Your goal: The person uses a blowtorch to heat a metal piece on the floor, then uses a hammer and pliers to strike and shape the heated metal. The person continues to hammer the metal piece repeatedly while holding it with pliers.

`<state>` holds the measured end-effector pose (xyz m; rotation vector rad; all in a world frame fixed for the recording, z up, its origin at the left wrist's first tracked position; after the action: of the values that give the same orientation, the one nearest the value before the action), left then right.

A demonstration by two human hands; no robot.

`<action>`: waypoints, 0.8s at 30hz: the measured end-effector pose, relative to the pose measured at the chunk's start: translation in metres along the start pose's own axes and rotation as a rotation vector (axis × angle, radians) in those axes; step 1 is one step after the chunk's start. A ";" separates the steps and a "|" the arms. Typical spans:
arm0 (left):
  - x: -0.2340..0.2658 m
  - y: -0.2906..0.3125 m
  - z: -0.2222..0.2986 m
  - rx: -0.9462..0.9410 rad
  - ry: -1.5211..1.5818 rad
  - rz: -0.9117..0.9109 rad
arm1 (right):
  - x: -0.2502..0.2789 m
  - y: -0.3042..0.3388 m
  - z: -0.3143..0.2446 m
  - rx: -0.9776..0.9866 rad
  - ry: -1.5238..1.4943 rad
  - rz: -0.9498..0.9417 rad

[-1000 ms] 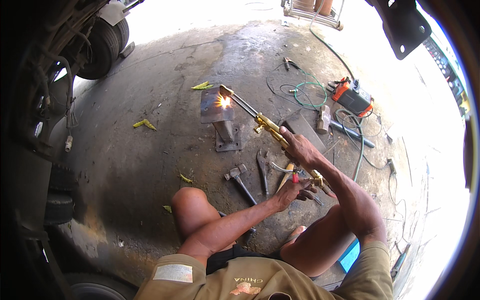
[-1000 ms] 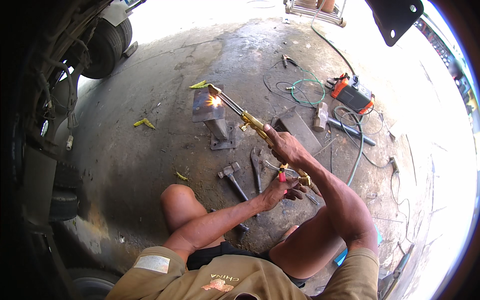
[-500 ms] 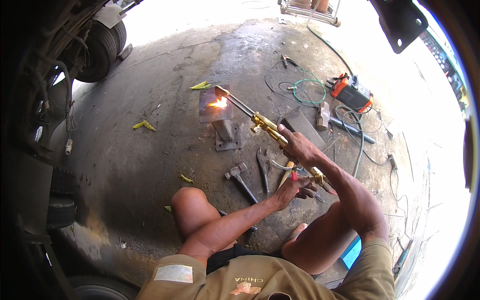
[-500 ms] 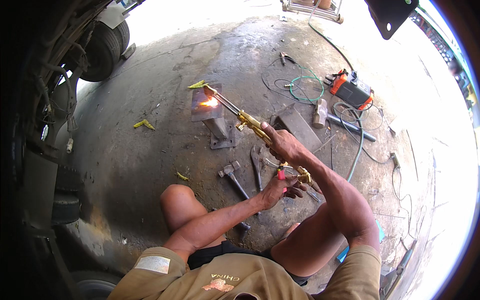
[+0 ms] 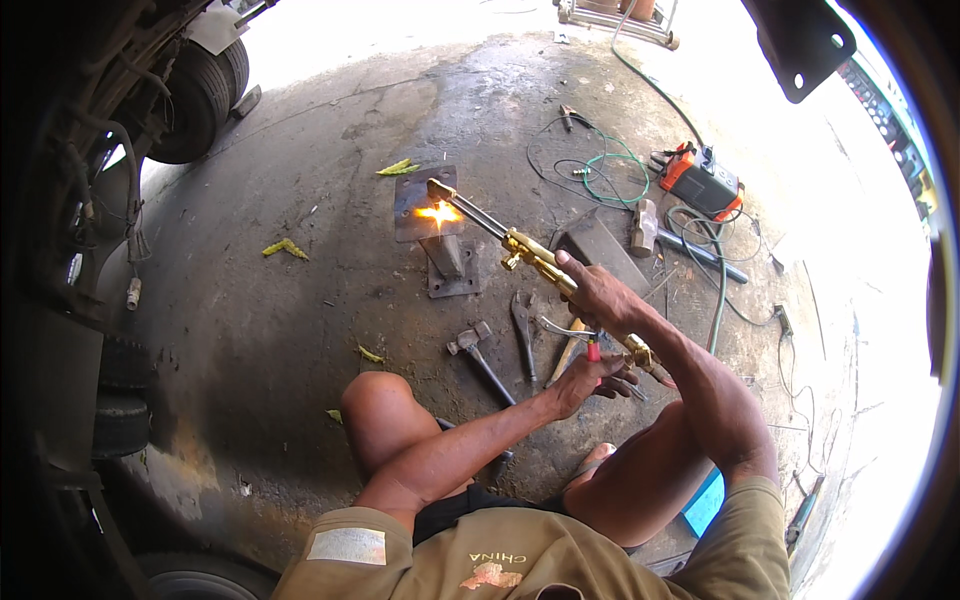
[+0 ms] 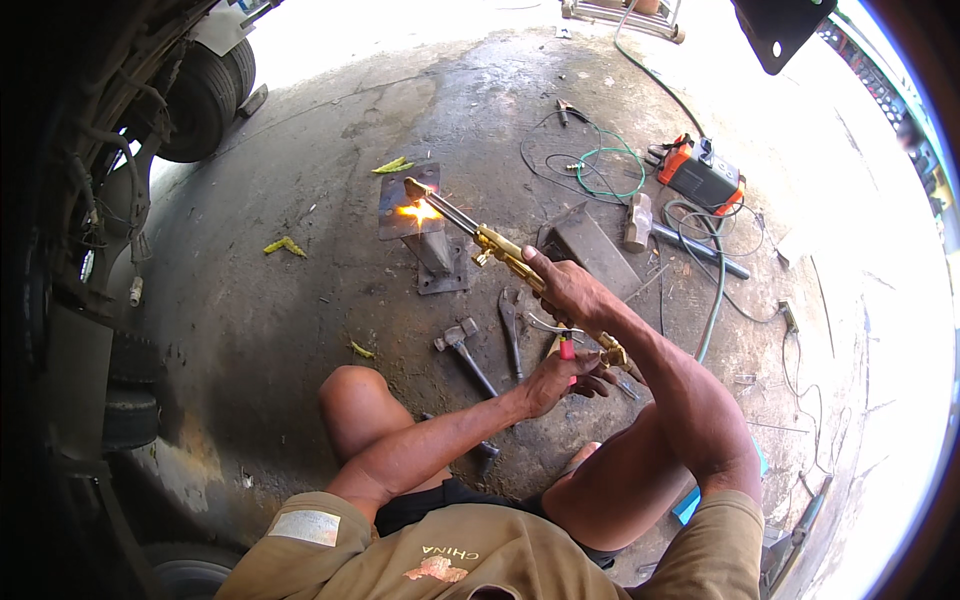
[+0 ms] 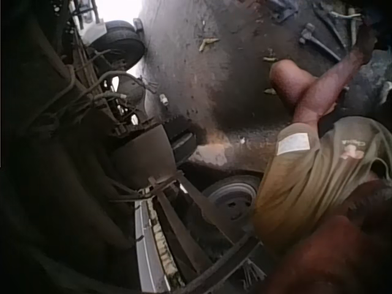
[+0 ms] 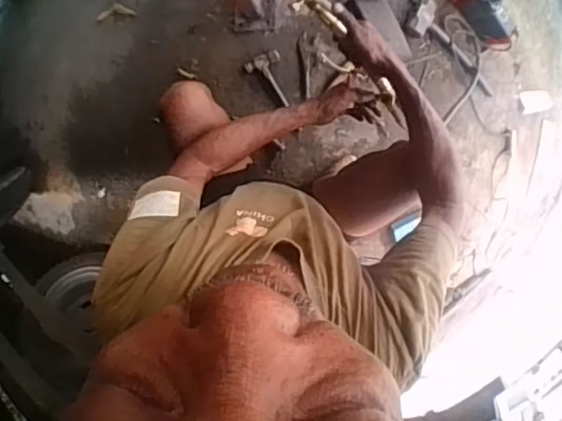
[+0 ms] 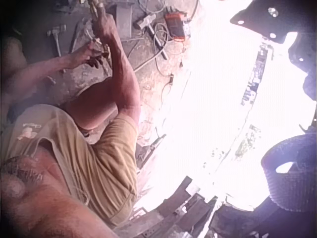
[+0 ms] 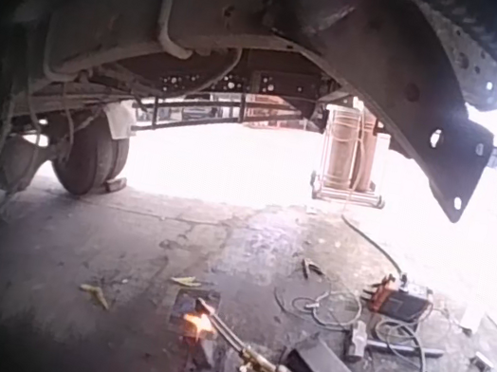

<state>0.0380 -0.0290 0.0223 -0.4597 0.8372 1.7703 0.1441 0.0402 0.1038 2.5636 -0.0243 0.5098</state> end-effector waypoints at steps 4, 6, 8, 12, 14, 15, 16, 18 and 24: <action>0.000 0.000 0.001 -0.009 -0.020 -0.004 | 0.002 0.003 -0.004 0.007 0.038 0.006; 0.000 0.000 0.001 -0.010 -0.025 -0.003 | 0.003 0.002 -0.004 0.017 0.049 0.003; 0.002 0.000 0.001 -0.003 -0.037 0.008 | 0.003 0.001 -0.005 0.029 0.050 0.001; 0.002 0.000 0.002 -0.002 -0.046 0.007 | 0.001 0.000 -0.003 0.032 0.025 0.016; 0.006 -0.002 0.000 0.001 -0.049 -0.010 | -0.001 -0.003 -0.002 0.034 0.017 0.030; 0.006 -0.002 -0.001 0.003 -0.050 -0.017 | -0.001 -0.004 -0.003 0.033 0.010 0.023; 0.007 -0.002 -0.001 -0.006 -0.037 -0.006 | -0.001 -0.005 -0.003 0.032 0.003 0.016; 0.009 -0.002 -0.001 -0.022 -0.012 0.014 | -0.002 -0.007 -0.003 0.028 -0.009 0.017; 0.014 -0.003 -0.003 -0.008 -0.023 0.015 | -0.004 -0.010 -0.004 0.035 -0.011 0.042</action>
<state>0.0355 -0.0213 0.0104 -0.4387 0.8201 1.7902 0.1403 0.0503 0.1008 2.6050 -0.0739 0.5166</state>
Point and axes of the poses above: each hand's wrist, its own y-axis away from the middle knuckle, its own x-axis out of the back of the hand, z = x × y, the point moved 4 cm from there along -y, towards the middle knuckle, and after that the axes turned 2 degrees about x, right-handed, at the moved point
